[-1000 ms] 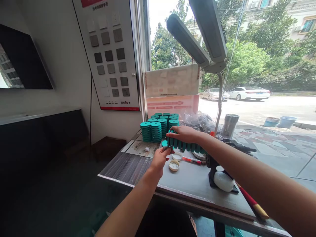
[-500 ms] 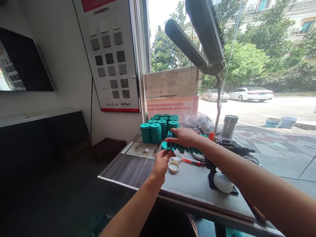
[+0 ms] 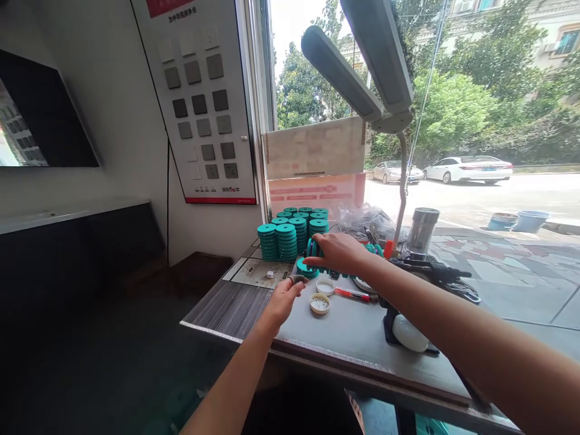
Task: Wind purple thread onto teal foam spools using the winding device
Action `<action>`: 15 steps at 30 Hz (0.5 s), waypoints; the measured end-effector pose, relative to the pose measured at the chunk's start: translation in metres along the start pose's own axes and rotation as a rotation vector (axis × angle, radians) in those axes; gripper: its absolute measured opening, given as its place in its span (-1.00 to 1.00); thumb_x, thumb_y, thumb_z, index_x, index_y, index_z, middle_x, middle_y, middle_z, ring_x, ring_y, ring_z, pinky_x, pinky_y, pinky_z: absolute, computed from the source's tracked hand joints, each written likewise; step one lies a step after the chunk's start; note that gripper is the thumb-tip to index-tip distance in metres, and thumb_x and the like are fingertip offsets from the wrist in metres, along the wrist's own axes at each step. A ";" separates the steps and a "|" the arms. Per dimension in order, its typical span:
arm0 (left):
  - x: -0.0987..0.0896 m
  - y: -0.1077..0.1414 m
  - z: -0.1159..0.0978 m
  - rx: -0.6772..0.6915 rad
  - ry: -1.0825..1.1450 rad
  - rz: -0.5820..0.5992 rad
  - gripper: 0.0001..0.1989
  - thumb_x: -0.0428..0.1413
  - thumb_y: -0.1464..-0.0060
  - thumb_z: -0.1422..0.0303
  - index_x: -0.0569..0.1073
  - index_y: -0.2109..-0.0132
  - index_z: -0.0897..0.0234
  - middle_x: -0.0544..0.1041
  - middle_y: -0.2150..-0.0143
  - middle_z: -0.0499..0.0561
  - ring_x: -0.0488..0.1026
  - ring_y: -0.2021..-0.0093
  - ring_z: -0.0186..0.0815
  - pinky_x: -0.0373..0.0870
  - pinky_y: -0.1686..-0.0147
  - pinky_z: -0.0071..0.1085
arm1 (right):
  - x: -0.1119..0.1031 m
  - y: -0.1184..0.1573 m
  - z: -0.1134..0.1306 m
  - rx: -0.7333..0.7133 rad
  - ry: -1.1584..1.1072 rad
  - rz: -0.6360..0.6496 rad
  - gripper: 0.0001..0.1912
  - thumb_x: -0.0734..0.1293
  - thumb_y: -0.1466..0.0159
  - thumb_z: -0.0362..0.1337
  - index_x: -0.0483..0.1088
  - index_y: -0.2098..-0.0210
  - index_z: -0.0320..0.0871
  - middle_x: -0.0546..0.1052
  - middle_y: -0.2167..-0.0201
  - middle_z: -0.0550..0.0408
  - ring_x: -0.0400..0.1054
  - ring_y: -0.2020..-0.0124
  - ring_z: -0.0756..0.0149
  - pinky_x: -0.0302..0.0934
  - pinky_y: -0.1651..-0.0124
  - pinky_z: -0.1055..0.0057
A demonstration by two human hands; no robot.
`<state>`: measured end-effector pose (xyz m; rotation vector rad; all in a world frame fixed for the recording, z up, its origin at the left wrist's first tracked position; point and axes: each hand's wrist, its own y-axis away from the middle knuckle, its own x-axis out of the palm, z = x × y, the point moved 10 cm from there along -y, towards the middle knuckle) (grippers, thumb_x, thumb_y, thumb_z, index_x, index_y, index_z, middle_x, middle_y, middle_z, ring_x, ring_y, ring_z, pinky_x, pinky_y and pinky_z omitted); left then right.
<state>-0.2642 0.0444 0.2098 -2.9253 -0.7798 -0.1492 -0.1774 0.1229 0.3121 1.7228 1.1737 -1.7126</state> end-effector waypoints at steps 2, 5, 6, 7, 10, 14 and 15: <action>-0.015 -0.005 -0.009 0.035 -0.022 -0.076 -0.90 0.14 0.20 0.43 0.51 0.43 0.31 0.45 0.49 -0.06 0.23 0.45 -0.44 0.12 0.31 -0.50 | 0.000 0.001 0.001 0.003 0.006 -0.008 -0.22 -0.07 -0.11 0.28 0.22 -0.01 -0.20 0.44 0.21 -0.16 0.37 0.19 0.10 0.20 0.24 0.32; -0.012 -0.007 -0.015 0.038 -0.009 -0.062 -0.90 0.17 0.22 0.39 0.50 0.45 0.32 0.47 0.48 -0.05 0.26 0.43 -0.45 0.14 0.32 -0.51 | 0.000 0.003 0.002 0.005 0.017 -0.023 -0.23 -0.06 -0.11 0.27 0.23 0.02 -0.21 0.43 0.21 -0.16 0.37 0.19 0.11 0.20 0.24 0.34; -0.005 -0.007 -0.014 0.019 0.007 -0.030 -0.88 0.19 0.23 0.37 0.50 0.47 0.34 0.47 0.50 -0.05 0.25 0.47 -0.47 0.14 0.35 -0.52 | 0.000 0.003 0.002 0.007 0.021 -0.029 -0.23 -0.06 -0.12 0.27 0.23 0.02 -0.21 0.43 0.20 -0.17 0.37 0.19 0.11 0.20 0.24 0.34; 0.002 -0.006 -0.011 -0.010 0.028 0.001 -0.85 0.20 0.25 0.34 0.49 0.49 0.36 0.46 0.54 -0.04 0.22 0.52 -0.49 0.12 0.40 -0.52 | 0.000 0.004 0.002 0.009 0.026 -0.036 -0.24 -0.06 -0.12 0.27 0.22 0.02 -0.21 0.42 0.19 -0.16 0.36 0.19 0.11 0.20 0.24 0.34; 0.020 -0.003 0.004 -0.125 0.107 0.072 -0.71 0.24 0.33 0.21 0.47 0.49 0.38 0.37 0.66 -0.08 0.06 0.65 -0.56 -0.04 0.55 -0.52 | 0.000 0.005 0.002 0.012 0.036 -0.051 -0.25 -0.06 -0.12 0.26 0.18 -0.01 -0.18 0.41 0.15 -0.14 0.36 0.17 0.09 0.19 0.23 0.33; 0.032 0.000 0.015 -0.212 0.210 0.122 -0.56 0.32 0.54 0.14 0.46 0.49 0.38 0.22 0.72 -0.16 0.01 0.66 -0.59 -0.15 0.57 -0.52 | -0.001 0.006 0.003 0.009 0.039 -0.053 -0.28 -0.03 -0.13 0.24 0.18 -0.02 -0.17 0.40 0.15 -0.13 0.35 0.15 0.11 0.18 0.24 0.36; 0.032 0.000 0.015 -0.210 0.228 0.120 -0.56 0.33 0.57 0.16 0.45 0.50 0.37 0.21 0.71 -0.18 0.01 0.65 -0.60 -0.15 0.57 -0.52 | -0.001 0.006 0.003 0.011 0.038 -0.052 -0.28 -0.03 -0.13 0.24 0.18 -0.01 -0.18 0.40 0.15 -0.13 0.35 0.16 0.10 0.18 0.24 0.36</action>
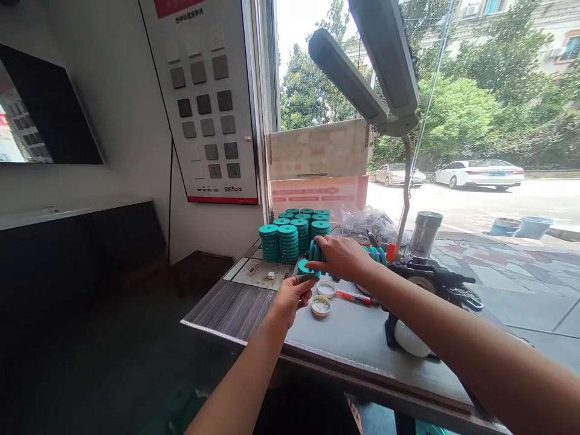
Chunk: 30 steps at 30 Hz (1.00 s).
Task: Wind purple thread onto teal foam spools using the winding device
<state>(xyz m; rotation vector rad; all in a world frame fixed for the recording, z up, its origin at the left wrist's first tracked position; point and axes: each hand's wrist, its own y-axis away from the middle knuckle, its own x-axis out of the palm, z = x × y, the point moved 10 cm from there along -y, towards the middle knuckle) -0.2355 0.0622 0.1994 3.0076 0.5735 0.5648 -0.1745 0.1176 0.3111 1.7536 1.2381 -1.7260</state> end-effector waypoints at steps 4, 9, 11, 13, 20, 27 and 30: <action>0.001 0.001 -0.004 0.018 0.043 -0.018 -0.62 0.35 0.56 0.25 0.46 0.49 0.36 0.24 0.69 -0.18 0.01 0.63 -0.62 -0.11 0.55 -0.52 | -0.001 0.000 0.000 0.002 -0.005 0.003 -0.28 -0.03 -0.12 0.25 0.19 0.00 -0.17 0.40 0.14 -0.12 0.35 0.16 0.09 0.18 0.25 0.35; -0.001 0.000 -0.008 0.099 0.078 -0.061 -0.63 0.35 0.57 0.25 0.44 0.54 0.36 0.34 0.63 -0.12 0.16 0.57 -0.56 0.06 0.46 -0.52 | -0.001 0.000 0.000 0.004 -0.010 0.011 -0.27 -0.02 -0.12 0.25 0.19 0.00 -0.17 0.40 0.15 -0.13 0.34 0.15 0.09 0.18 0.26 0.35; -0.004 0.000 -0.012 0.153 0.083 -0.082 -0.62 0.34 0.57 0.22 0.42 0.55 0.36 0.38 0.60 -0.10 0.22 0.53 -0.52 0.13 0.40 -0.50 | -0.001 0.000 0.000 0.003 -0.012 0.011 -0.26 -0.03 -0.12 0.26 0.19 0.00 -0.18 0.40 0.15 -0.13 0.34 0.15 0.10 0.18 0.26 0.35; -0.008 0.001 -0.017 0.206 0.071 -0.099 -0.63 0.32 0.52 0.22 0.42 0.53 0.36 0.40 0.56 -0.08 0.25 0.50 -0.50 0.17 0.36 -0.49 | -0.002 -0.001 0.000 0.000 -0.016 0.010 -0.25 -0.04 -0.11 0.27 0.19 -0.01 -0.18 0.40 0.14 -0.13 0.34 0.15 0.10 0.18 0.25 0.34; -0.018 0.015 -0.053 0.419 -0.107 -0.108 -0.82 0.27 0.35 0.37 0.42 0.56 0.35 0.38 0.42 -0.05 0.25 0.41 -0.48 0.16 0.36 -0.54 | -0.001 -0.002 -0.001 -0.013 -0.036 0.024 -0.25 -0.12 -0.14 0.25 0.19 -0.01 -0.16 0.41 0.13 -0.12 0.35 0.15 0.10 0.17 0.25 0.35; 0.006 0.017 -0.066 0.442 -0.061 0.161 -0.73 0.22 0.22 0.36 0.47 0.26 0.24 0.38 0.30 -0.07 0.22 0.41 -0.51 0.16 0.36 -0.57 | 0.004 -0.004 -0.003 -0.027 -0.044 0.036 -0.34 -0.20 -0.24 0.09 0.18 -0.03 -0.16 0.40 0.10 -0.10 0.33 0.10 0.16 0.16 0.22 0.37; 0.010 0.017 -0.069 0.448 -0.023 0.197 -0.77 0.21 0.22 0.38 0.48 0.30 0.26 0.41 0.25 -0.05 0.23 0.38 -0.51 0.17 0.32 -0.56 | 0.004 -0.003 -0.002 -0.023 -0.040 0.030 -0.38 -0.20 -0.26 0.05 0.16 -0.05 -0.14 0.39 0.08 -0.07 0.32 0.07 0.16 0.15 0.19 0.36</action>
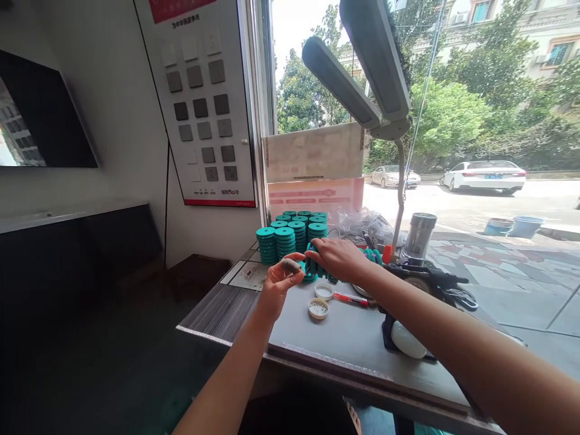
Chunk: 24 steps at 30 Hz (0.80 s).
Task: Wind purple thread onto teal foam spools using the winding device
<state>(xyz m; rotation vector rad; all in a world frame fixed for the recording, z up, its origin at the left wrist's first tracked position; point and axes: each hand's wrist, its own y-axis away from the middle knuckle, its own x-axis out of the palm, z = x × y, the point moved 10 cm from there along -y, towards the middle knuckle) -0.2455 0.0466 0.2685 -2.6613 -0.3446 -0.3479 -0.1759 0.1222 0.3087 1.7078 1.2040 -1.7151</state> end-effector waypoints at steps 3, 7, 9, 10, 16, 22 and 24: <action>0.002 -0.003 -0.004 -0.010 0.008 0.068 -0.85 0.20 0.21 0.39 0.49 0.38 0.29 0.45 0.23 -0.04 0.22 0.41 -0.52 0.15 0.32 -0.55 | -0.001 0.001 0.001 0.001 0.008 -0.003 -0.41 -0.20 -0.27 0.02 0.16 -0.04 -0.14 0.39 0.08 -0.05 0.33 0.09 0.16 0.15 0.20 0.36; 0.010 -0.011 -0.008 -0.124 0.030 0.273 -0.92 0.18 0.20 0.42 0.45 0.49 0.35 0.50 0.30 0.01 0.26 0.41 -0.50 0.14 0.31 -0.52 | -0.001 0.001 0.002 -0.008 0.029 -0.012 -0.44 -0.19 -0.28 -0.01 0.17 -0.02 -0.15 0.40 0.11 -0.06 0.34 0.12 0.19 0.13 0.22 0.39; 0.006 -0.014 -0.012 -0.182 -0.012 0.302 -0.91 0.19 0.22 0.41 0.43 0.52 0.36 0.50 0.31 0.03 0.30 0.39 -0.47 0.14 0.32 -0.51 | -0.001 0.002 0.004 -0.012 0.044 -0.026 -0.44 -0.17 -0.28 -0.01 0.18 -0.02 -0.17 0.40 0.13 -0.07 0.33 0.12 0.21 0.13 0.22 0.41; 0.003 -0.015 -0.014 -0.197 -0.046 0.295 -0.90 0.19 0.22 0.40 0.43 0.52 0.36 0.50 0.33 0.04 0.30 0.39 -0.47 0.14 0.33 -0.51 | -0.002 0.002 0.004 -0.010 0.053 -0.037 -0.43 -0.17 -0.28 0.00 0.18 -0.02 -0.17 0.40 0.14 -0.07 0.33 0.13 0.22 0.12 0.23 0.42; -0.014 -0.007 -0.014 -0.222 -0.141 0.189 -0.80 0.20 0.22 0.32 0.39 0.42 0.34 0.44 0.47 -0.02 0.26 0.50 -0.51 0.14 0.43 -0.53 | -0.004 0.009 0.008 0.026 0.109 -0.129 -0.44 -0.17 -0.27 0.01 0.17 -0.01 -0.16 0.39 0.18 -0.06 0.32 0.20 0.22 0.09 0.30 0.42; -0.028 -0.011 0.003 -0.222 -0.294 0.034 -0.65 0.20 0.25 0.25 0.34 0.27 0.28 0.32 0.62 -0.17 0.20 0.63 -0.52 0.10 0.56 -0.55 | -0.004 0.013 0.010 0.046 0.141 -0.183 -0.46 -0.12 -0.27 0.01 0.16 -0.03 -0.16 0.37 0.16 -0.04 0.30 0.19 0.20 0.10 0.28 0.39; -0.025 -0.015 0.005 -0.215 -0.384 0.032 -0.68 0.24 0.31 0.31 0.40 0.33 0.32 0.32 0.64 -0.14 0.20 0.63 -0.51 0.08 0.57 -0.54 | -0.005 0.013 0.011 0.040 0.142 -0.191 -0.47 -0.11 -0.27 0.00 0.16 -0.03 -0.16 0.36 0.16 -0.04 0.29 0.18 0.19 0.10 0.27 0.37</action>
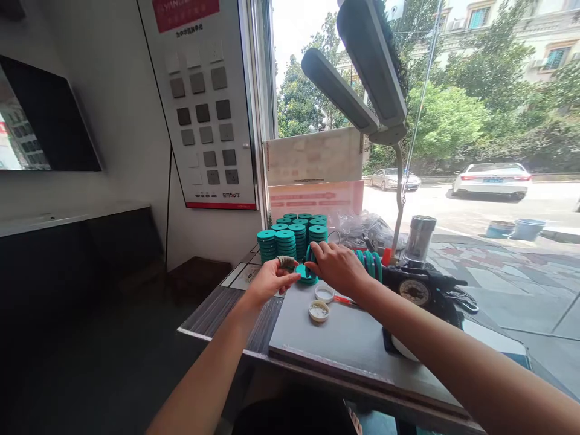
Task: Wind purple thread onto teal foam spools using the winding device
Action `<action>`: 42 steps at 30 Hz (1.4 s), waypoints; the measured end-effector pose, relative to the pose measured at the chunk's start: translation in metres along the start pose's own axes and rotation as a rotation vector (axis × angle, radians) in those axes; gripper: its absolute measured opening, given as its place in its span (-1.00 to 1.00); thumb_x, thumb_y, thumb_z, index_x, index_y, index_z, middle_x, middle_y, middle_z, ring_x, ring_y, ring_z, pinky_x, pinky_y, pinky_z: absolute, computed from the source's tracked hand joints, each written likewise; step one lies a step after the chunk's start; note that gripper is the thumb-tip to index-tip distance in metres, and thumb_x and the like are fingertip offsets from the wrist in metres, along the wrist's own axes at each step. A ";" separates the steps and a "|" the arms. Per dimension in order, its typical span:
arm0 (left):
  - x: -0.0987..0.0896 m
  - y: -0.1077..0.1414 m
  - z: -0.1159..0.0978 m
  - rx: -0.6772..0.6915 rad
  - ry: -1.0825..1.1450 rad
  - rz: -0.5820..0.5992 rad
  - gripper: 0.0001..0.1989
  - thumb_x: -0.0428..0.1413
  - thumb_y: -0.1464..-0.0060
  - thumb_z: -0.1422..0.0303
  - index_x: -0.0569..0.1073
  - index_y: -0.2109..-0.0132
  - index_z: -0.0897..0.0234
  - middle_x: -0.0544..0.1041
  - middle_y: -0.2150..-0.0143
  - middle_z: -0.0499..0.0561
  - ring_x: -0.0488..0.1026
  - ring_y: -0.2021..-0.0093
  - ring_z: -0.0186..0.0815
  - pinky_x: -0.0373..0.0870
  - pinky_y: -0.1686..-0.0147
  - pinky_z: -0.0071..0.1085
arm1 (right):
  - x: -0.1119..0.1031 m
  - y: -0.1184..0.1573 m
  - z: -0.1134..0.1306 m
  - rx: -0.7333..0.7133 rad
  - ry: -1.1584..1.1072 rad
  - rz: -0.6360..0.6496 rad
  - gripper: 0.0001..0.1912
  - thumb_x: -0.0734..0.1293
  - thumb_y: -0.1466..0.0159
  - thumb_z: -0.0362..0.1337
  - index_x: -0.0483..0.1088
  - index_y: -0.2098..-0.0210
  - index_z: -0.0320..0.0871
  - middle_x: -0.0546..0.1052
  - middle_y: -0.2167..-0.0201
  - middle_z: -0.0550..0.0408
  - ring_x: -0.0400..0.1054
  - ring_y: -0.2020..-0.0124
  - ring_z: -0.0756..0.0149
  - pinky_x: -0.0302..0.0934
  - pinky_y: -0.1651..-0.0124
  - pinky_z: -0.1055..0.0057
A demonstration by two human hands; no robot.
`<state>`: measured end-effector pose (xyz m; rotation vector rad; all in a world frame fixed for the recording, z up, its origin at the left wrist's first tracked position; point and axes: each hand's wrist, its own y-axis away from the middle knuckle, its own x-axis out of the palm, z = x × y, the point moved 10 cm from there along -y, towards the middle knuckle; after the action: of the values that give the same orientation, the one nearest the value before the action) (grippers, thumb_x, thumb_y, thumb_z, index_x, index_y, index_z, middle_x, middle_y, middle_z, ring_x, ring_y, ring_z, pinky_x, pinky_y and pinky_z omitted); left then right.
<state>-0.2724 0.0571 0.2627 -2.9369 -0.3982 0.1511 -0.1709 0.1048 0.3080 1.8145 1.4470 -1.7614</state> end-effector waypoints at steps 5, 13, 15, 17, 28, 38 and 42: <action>0.002 -0.003 -0.019 0.127 -0.133 -0.059 -0.89 0.23 0.31 0.42 0.44 0.55 0.36 0.40 0.52 -0.04 0.26 0.47 -0.48 0.15 0.44 -0.54 | -0.003 -0.001 0.001 -0.002 -0.012 -0.006 -0.47 -0.11 -0.28 -0.03 0.15 -0.05 -0.19 0.36 0.14 -0.06 0.28 0.17 0.21 0.11 0.24 0.37; 0.011 -0.004 -0.017 0.195 0.299 -0.034 -0.74 0.20 0.20 0.22 0.47 0.38 0.33 0.45 0.40 -0.04 0.20 0.50 -0.55 0.12 0.49 -0.58 | -0.009 -0.006 -0.002 -0.002 -0.050 -0.001 -0.54 -0.13 -0.30 -0.11 0.15 -0.04 -0.12 0.39 0.19 0.00 0.29 0.17 0.32 0.12 0.17 0.42; 0.013 -0.002 -0.008 0.197 0.284 -0.070 -0.76 0.18 0.16 0.22 0.44 0.42 0.34 0.45 0.46 -0.06 0.23 0.49 -0.53 0.15 0.45 -0.58 | -0.009 -0.008 -0.003 0.003 -0.058 0.006 -0.55 -0.13 -0.31 -0.13 0.15 -0.04 -0.12 0.40 0.20 -0.01 0.30 0.17 0.33 0.12 0.17 0.43; 0.018 0.003 0.002 0.193 0.241 -0.087 -0.79 0.20 0.18 0.26 0.43 0.46 0.35 0.44 0.50 -0.06 0.27 0.47 -0.51 0.18 0.40 -0.56 | -0.008 -0.008 -0.004 0.006 -0.064 0.014 -0.55 -0.12 -0.30 -0.13 0.15 -0.04 -0.12 0.40 0.19 -0.01 0.30 0.17 0.33 0.13 0.17 0.43; 0.028 0.024 0.007 0.210 -0.049 -0.076 -0.84 0.13 0.13 0.32 0.39 0.47 0.37 0.40 0.51 -0.05 0.25 0.45 -0.45 0.16 0.37 -0.51 | 0.000 -0.008 -0.007 0.031 -0.103 0.059 -0.53 -0.10 -0.29 -0.08 0.16 -0.06 -0.09 0.41 0.13 -0.04 0.35 0.15 0.22 0.20 0.20 0.36; 0.025 0.035 0.015 0.217 -0.279 -0.177 -0.87 0.10 0.11 0.37 0.38 0.52 0.33 0.25 0.56 -0.12 0.09 0.49 -0.48 0.01 0.43 -0.50 | 0.003 -0.009 -0.010 0.046 -0.135 0.120 -0.48 -0.14 -0.28 -0.02 0.17 -0.05 -0.08 0.41 0.11 -0.04 0.36 0.14 0.19 0.21 0.20 0.32; 0.016 0.048 0.007 0.228 -0.321 -0.229 -0.85 0.10 0.08 0.30 0.42 0.42 0.32 0.37 0.49 -0.07 0.16 0.45 -0.45 0.08 0.37 -0.48 | 0.002 -0.010 -0.008 0.037 -0.147 0.126 -0.48 -0.14 -0.28 -0.02 0.19 -0.03 -0.10 0.42 0.14 -0.06 0.36 0.15 0.22 0.21 0.21 0.36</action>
<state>-0.2460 0.0170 0.2453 -2.6194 -0.7066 0.5981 -0.1735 0.1162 0.3127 1.7128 1.2255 -1.8266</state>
